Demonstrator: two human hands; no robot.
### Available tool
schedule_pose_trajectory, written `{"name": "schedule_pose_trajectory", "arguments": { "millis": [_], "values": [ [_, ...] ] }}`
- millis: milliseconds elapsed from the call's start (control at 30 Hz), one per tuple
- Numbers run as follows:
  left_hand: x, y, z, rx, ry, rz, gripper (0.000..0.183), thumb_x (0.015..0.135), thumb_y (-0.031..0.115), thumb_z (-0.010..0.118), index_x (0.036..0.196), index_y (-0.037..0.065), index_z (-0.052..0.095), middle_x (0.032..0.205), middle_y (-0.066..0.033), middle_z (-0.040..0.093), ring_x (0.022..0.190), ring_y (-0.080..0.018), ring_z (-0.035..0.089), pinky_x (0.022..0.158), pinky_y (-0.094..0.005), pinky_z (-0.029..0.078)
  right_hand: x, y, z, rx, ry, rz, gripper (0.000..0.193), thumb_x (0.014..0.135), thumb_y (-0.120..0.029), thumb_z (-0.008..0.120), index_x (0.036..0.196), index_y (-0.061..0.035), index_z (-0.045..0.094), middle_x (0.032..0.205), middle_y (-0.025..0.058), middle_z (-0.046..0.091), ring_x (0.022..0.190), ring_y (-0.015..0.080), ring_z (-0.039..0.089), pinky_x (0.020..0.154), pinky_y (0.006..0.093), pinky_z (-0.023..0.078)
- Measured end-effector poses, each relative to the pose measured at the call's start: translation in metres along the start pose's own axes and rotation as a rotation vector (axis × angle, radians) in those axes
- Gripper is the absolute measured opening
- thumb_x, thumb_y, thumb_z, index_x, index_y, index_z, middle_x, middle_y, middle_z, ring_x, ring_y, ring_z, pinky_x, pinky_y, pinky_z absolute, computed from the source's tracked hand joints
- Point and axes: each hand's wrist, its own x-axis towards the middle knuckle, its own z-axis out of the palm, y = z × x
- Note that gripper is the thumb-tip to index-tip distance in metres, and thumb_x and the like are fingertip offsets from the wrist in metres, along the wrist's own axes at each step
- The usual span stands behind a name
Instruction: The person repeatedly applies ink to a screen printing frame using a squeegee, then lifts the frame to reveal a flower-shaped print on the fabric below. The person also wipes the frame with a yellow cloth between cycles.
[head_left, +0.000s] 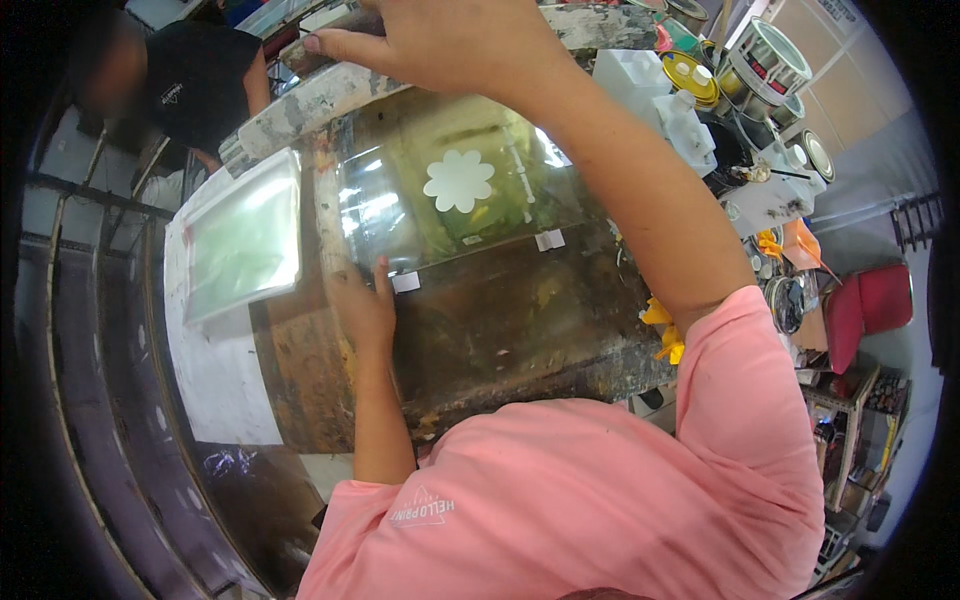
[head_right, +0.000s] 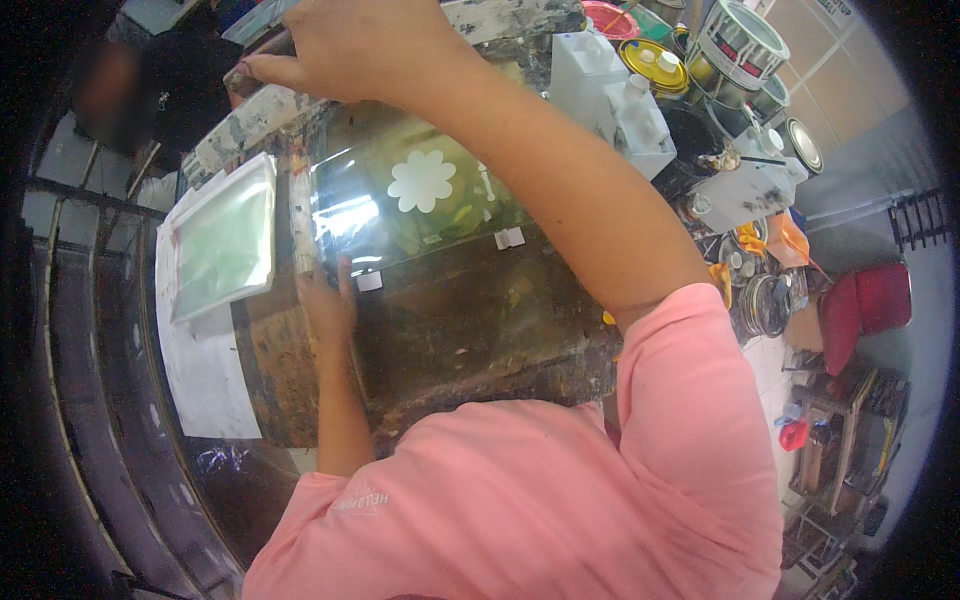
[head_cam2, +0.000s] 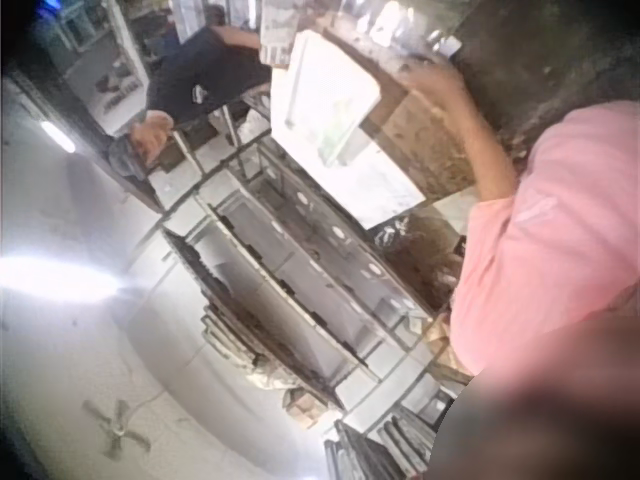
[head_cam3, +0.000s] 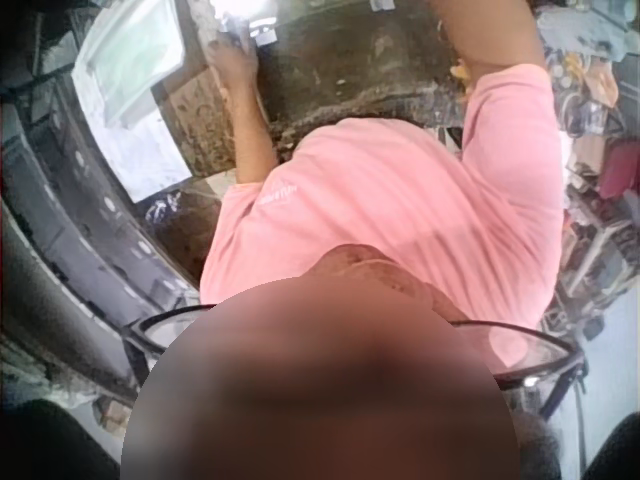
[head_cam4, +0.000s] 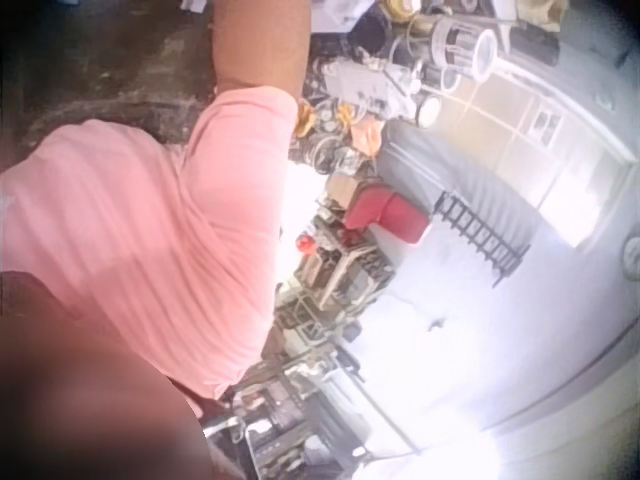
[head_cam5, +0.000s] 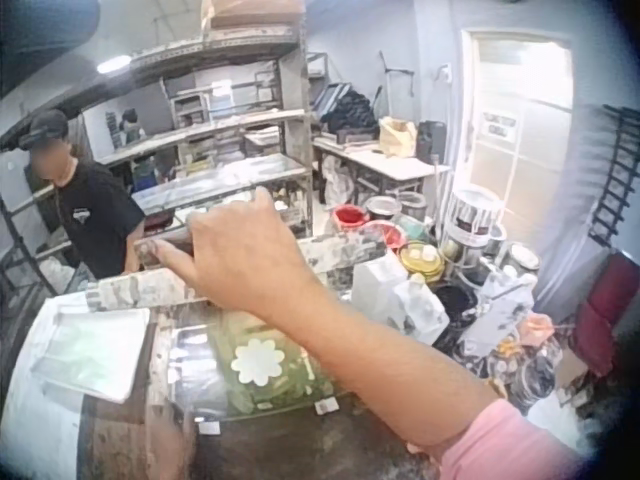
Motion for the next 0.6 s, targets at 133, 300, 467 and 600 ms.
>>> {"name": "schedule_pose_trajectory", "arguments": {
  "millis": [133, 300, 467, 600],
  "values": [
    [-0.005, 0.013, 0.0, 0.046, 0.019, 0.011, 0.059, 0.1, 0.043, 0.069, 0.13, -0.007, 0.066, 0.118, -0.0276, 0.06, 0.109, -0.0437, 0.057, 0.095, -0.0511, 0.047, 0.007, 0.005, 0.002, -0.016, 0.007, -0.011, 0.059, 0.1, -0.055, 0.055, 0.08, -0.0027, 0.076, 0.075, 0.0186, 0.073, 0.077, 0.0357, 0.072, 0.081, 0.0504, 0.049],
    [0.002, 0.018, -0.011, -0.074, -0.014, 0.06, 0.046, 0.097, 0.032, 0.073, 0.121, -0.006, 0.072, 0.104, -0.0242, 0.065, 0.101, -0.0414, 0.062, 0.091, -0.0495, 0.048, 0.014, 0.007, -0.003, -0.018, -0.073, 0.009, 0.061, 0.102, -0.054, 0.052, 0.082, -0.0019, 0.077, 0.077, 0.0189, 0.074, 0.078, 0.0356, 0.072, 0.081, 0.0501, 0.05],
    [0.007, 0.02, -0.011, -0.136, 0.002, 0.099, 0.037, 0.094, 0.023, 0.076, 0.115, -0.007, 0.076, 0.092, -0.0216, 0.067, 0.089, -0.0386, 0.064, 0.082, -0.0486, 0.049, 0.016, 0.008, -0.003, -0.012, -0.089, 0.014, 0.062, 0.103, -0.053, 0.049, 0.089, -0.001, 0.077, 0.08, 0.0194, 0.074, 0.081, 0.0354, 0.073, 0.083, 0.0502, 0.05],
    [0.008, 0.02, -0.012, -0.116, -0.007, 0.091, 0.035, 0.093, 0.022, 0.076, 0.115, -0.006, 0.076, 0.09, -0.0211, 0.067, 0.087, -0.038, 0.064, 0.081, -0.048, 0.05, 0.018, 0.007, -0.007, -0.033, -0.149, 0.033, 0.062, 0.104, -0.054, 0.048, 0.09, -0.001, 0.077, 0.082, 0.0193, 0.075, 0.084, 0.0347, 0.073, 0.083, 0.0503, 0.05]
  ]
}}
